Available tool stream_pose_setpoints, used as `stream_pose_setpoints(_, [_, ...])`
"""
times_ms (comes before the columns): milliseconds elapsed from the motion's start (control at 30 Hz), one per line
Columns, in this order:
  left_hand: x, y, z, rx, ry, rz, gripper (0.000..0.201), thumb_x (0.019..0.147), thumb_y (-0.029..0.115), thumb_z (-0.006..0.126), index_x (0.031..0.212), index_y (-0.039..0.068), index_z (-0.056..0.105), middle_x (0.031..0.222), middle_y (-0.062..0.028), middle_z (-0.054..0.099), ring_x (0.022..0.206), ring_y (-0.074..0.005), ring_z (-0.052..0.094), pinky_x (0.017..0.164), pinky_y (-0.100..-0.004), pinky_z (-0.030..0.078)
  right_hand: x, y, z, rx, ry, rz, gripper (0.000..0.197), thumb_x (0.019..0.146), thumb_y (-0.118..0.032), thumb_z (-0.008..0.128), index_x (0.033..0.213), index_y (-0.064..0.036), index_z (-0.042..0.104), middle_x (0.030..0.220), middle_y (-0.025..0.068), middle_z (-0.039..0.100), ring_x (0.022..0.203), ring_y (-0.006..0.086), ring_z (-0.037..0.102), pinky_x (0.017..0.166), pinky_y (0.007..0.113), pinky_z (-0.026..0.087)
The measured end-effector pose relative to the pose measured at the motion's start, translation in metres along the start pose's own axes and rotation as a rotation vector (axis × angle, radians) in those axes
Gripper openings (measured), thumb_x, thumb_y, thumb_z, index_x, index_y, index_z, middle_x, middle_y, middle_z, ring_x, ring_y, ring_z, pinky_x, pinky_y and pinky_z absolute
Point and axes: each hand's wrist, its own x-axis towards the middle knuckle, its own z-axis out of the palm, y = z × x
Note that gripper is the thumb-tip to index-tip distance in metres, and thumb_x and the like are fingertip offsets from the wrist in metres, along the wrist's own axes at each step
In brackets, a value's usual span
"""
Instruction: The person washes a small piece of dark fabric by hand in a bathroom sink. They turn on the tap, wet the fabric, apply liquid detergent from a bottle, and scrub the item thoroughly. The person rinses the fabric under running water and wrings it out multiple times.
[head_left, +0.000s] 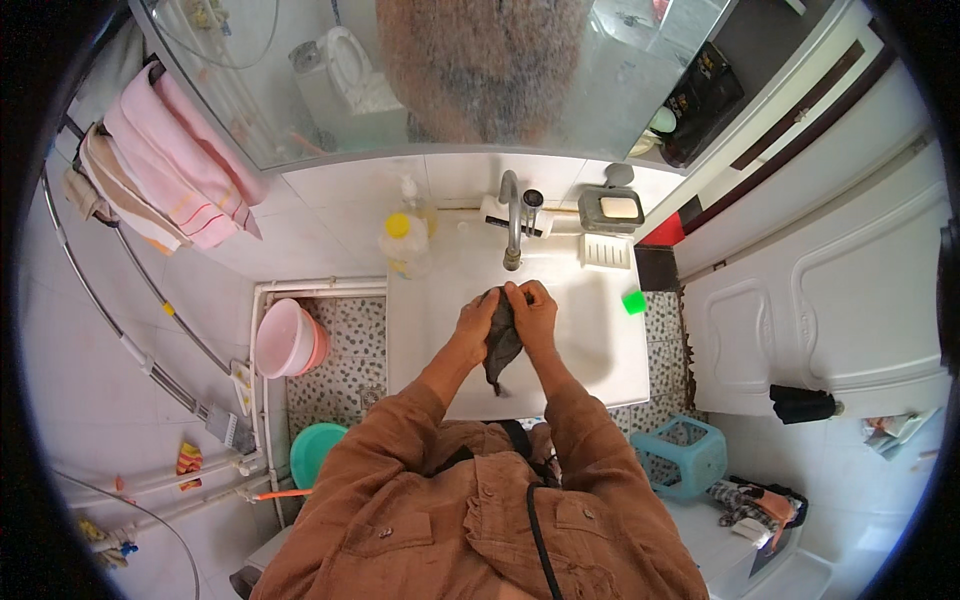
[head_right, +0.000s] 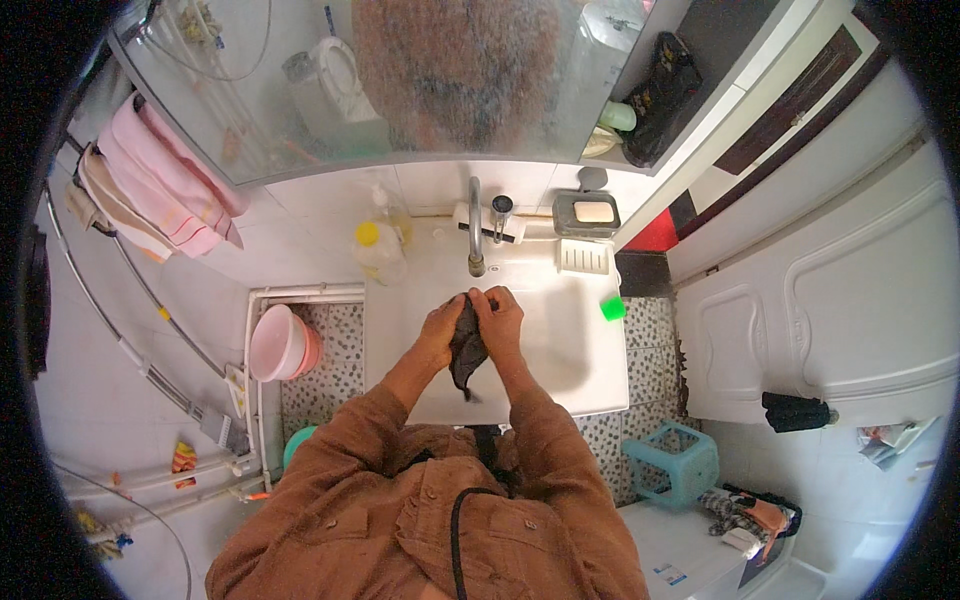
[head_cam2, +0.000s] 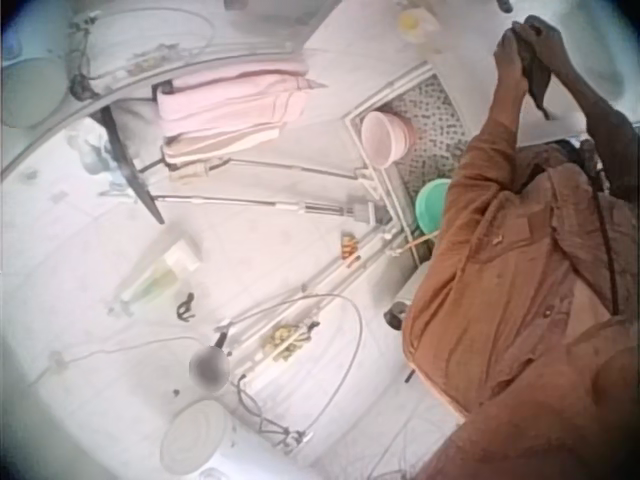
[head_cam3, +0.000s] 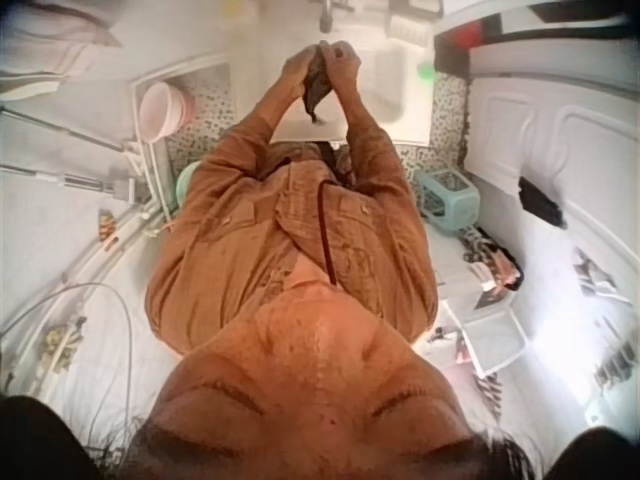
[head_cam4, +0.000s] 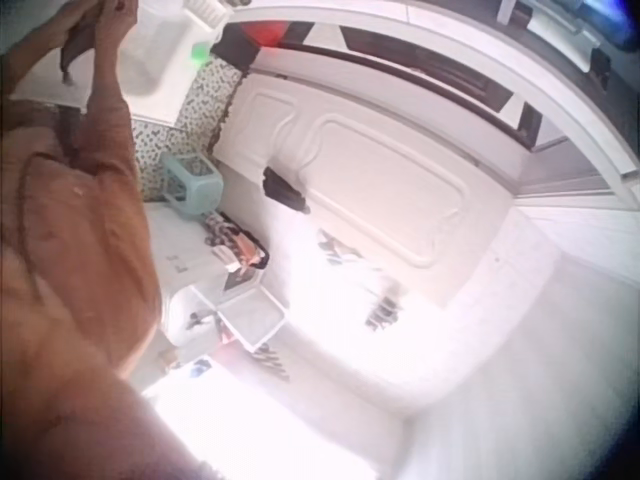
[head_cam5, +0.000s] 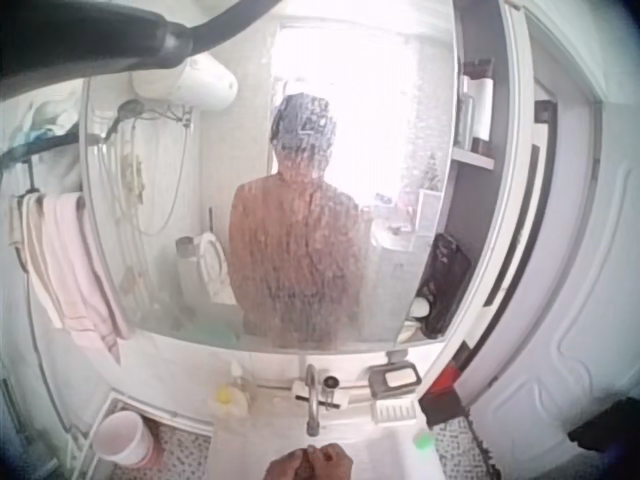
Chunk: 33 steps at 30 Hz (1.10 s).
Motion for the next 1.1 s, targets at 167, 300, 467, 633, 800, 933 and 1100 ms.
stream_pose_setpoints(167, [-0.006,0.023,-0.008,-0.016,-0.144,0.088,0.040,0.090,0.021,0.067,0.120,0.001,0.052,0.108,-0.0088,0.059,0.097,-0.0223,0.060,0.086,-0.0363,0.053,-0.006,-0.028,-0.038,-0.077,-0.338,-0.147,0.038,0.068,-0.023,0.085,0.088,-0.0002,0.062,0.080,0.0067,0.062,0.071,0.0145,0.057,0.066,0.029,0.047])
stream_pose_setpoints(300, [-0.034,0.035,0.000,0.330,-0.185,0.186,0.061,0.077,0.000,0.074,0.131,0.001,0.048,0.117,-0.0097,0.054,0.108,-0.0223,0.055,0.095,-0.0342,0.047,-0.001,-0.022,-0.069,-0.084,-0.455,0.113,0.032,0.070,-0.018,0.082,0.087,-0.0016,0.060,0.077,0.0037,0.061,0.068,0.0120,0.055,0.065,0.028,0.047])
stream_pose_setpoints(467, [-0.043,0.044,-0.010,0.594,-0.323,0.294,0.063,0.070,-0.008,0.072,0.129,0.003,0.052,0.113,-0.0089,0.056,0.095,-0.0166,0.059,0.079,-0.0264,0.051,0.001,-0.037,-0.081,0.303,-0.297,0.199,0.013,0.085,-0.005,0.067,0.085,-0.0052,0.054,0.074,-0.0020,0.055,0.066,0.0076,0.049,0.060,0.023,0.041])
stream_pose_setpoints(633, [-0.055,0.053,0.016,0.704,-0.221,0.323,0.030,0.075,-0.003,0.067,0.105,0.000,0.065,0.085,-0.0052,0.066,0.074,-0.0117,0.061,0.063,-0.0243,0.050,0.003,-0.043,-0.070,0.299,-0.246,0.181,0.027,0.087,-0.012,0.066,0.110,-0.0041,0.056,0.083,0.0033,0.059,0.076,0.0127,0.057,0.067,0.026,0.047])
stream_pose_setpoints(800, [-0.049,0.059,0.038,0.957,-0.112,0.558,0.017,0.074,0.004,0.070,0.090,0.000,0.068,0.082,-0.0053,0.067,0.073,-0.0118,0.062,0.068,-0.0259,0.051,-0.006,-0.035,-0.064,-0.182,-0.448,-0.192,0.046,0.074,-0.009,0.068,0.119,-0.0033,0.059,0.121,0.0155,0.056,0.102,0.0303,0.061,0.088,0.039,0.050])
stream_pose_setpoints(933, [-0.041,0.060,0.025,1.120,-0.095,0.749,0.018,0.073,0.009,0.073,0.088,0.001,0.068,0.077,-0.0088,0.066,0.070,-0.0180,0.063,0.068,-0.0286,0.051,-0.003,-0.035,-0.076,-0.143,-0.480,-0.003,0.035,0.074,-0.003,0.058,0.109,0.0008,0.065,0.107,0.0120,0.062,0.093,0.0236,0.062,0.084,0.034,0.050])
stream_pose_setpoints(1100, [-0.039,0.056,0.001,1.055,-0.029,0.634,0.034,0.071,0.023,0.080,0.097,0.004,0.067,0.091,-0.0108,0.064,0.082,-0.0227,0.063,0.071,-0.0336,0.051,-0.001,-0.047,-0.079,0.162,-0.430,0.194,0.036,0.080,0.000,0.046,0.111,0.0014,0.064,0.090,0.0068,0.066,0.078,0.0127,0.061,0.073,0.026,0.051])
